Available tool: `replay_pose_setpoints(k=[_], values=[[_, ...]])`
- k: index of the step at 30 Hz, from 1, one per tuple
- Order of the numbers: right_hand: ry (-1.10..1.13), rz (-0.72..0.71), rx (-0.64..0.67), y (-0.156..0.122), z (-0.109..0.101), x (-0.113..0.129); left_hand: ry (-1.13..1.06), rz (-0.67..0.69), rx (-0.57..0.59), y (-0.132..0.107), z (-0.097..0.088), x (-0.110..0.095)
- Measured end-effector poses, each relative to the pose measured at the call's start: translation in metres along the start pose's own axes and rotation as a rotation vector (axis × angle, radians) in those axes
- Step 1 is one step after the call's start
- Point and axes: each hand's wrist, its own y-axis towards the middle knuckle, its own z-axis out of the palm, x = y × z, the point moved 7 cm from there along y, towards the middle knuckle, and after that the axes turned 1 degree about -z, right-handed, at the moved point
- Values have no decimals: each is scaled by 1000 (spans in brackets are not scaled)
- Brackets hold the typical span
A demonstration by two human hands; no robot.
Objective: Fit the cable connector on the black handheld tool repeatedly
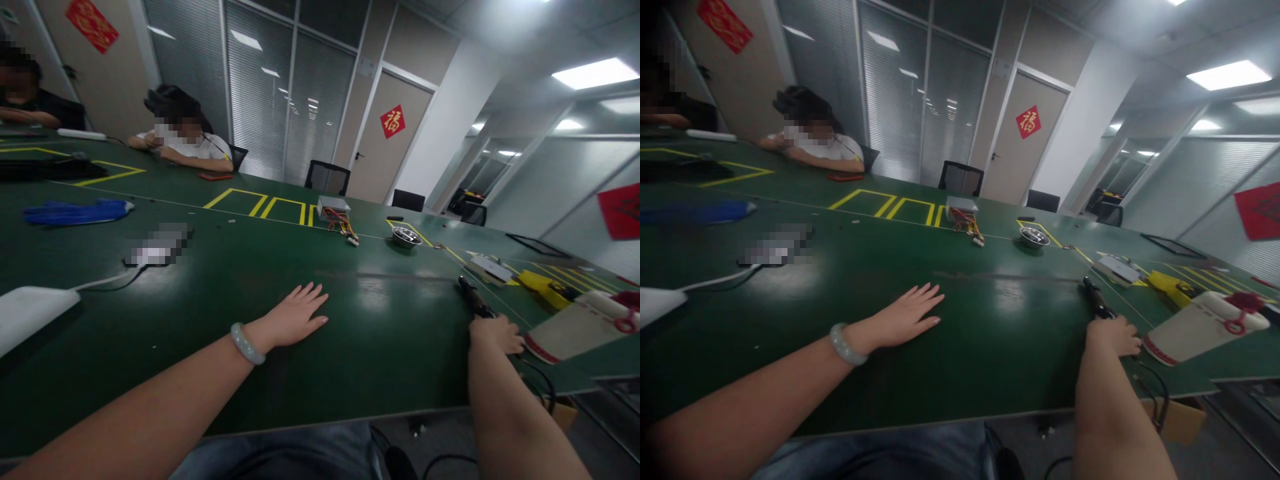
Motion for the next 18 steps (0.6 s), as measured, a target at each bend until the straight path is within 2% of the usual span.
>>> replay_pose_setpoints(k=[6,10,14,18], values=[[4,-42,38,-2,-2,-5,-25,6,1,-1,0,0],[13,-158,129,-25,-14,18,-41,1,-1,-2,-2,-2],[43,-406,161,-77,-33,71,-40,27,-29,-5,-15,-11],[241,-761,261,-165,-57,132,-21,78,-151,-9,-40,-26]])
